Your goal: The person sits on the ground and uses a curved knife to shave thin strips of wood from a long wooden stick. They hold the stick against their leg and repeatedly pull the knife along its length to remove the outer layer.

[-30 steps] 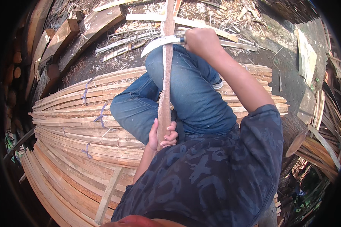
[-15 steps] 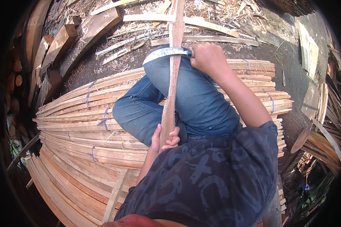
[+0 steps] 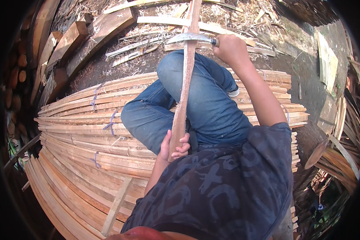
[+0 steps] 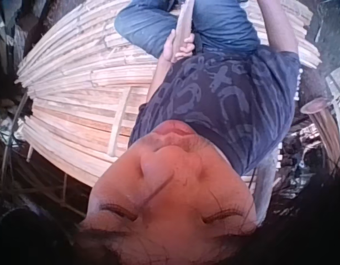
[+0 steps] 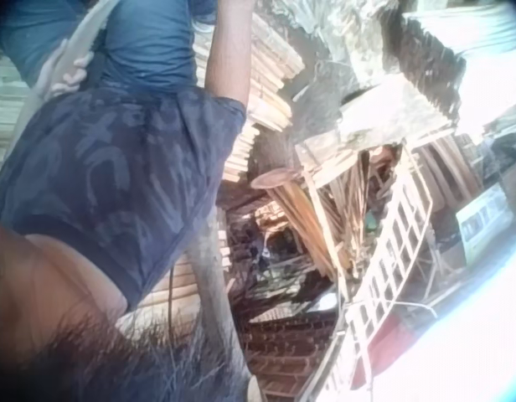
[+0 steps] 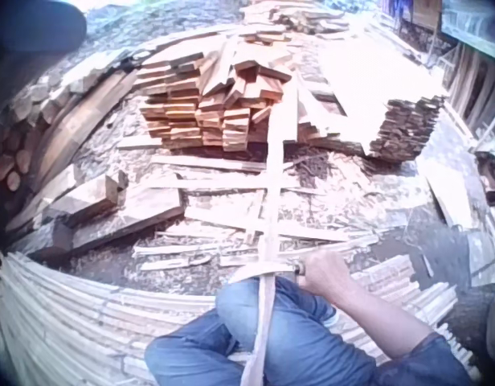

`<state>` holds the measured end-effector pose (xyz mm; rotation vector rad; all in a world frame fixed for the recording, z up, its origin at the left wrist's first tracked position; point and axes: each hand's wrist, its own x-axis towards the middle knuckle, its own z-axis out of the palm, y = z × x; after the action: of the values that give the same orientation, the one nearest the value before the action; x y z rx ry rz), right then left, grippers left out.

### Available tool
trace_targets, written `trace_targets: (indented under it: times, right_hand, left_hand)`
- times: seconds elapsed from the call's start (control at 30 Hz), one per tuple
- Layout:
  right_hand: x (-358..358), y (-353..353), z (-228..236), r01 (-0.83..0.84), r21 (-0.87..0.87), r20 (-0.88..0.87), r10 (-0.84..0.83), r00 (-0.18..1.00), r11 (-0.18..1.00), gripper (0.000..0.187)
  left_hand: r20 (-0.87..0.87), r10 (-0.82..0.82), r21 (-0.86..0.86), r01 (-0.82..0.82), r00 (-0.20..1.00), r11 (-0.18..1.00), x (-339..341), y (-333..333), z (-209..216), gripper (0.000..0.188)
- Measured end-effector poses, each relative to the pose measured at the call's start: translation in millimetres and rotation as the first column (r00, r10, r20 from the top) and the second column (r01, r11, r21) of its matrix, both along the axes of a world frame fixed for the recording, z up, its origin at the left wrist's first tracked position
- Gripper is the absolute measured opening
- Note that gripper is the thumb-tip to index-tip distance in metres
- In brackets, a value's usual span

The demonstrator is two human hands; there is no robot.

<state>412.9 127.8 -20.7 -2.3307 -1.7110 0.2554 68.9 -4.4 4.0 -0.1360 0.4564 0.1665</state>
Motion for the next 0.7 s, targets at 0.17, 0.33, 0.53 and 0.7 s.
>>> trace_targets:
  times: [0.17,0.33,0.53,0.7]
  right_hand:
    - [-22,-7,17,-0.166,-0.164,0.035,0.174,0.984,0.972,0.015]
    - [69,52,-16,0.075,-0.052,0.253,-0.060,0.966,0.996,0.019]
    - [21,26,1,0.194,-0.104,-0.095,-0.204,0.974,0.975,0.022]
    - [-26,-30,7,0.133,-0.072,-0.351,-0.150,0.924,0.988,0.019]
  left_hand:
    - [0.029,0.019,-0.048,-0.018,0.999,0.999,1,-1,-2,0.060]
    - [0.094,0.042,-0.137,-0.029,0.995,0.990,3,2,1,0.058]
    - [-0.133,-0.021,0.148,0.041,0.991,0.988,-1,4,9,0.054]
    - [-0.742,0.305,0.663,0.587,0.597,0.465,-1,9,31,0.036]
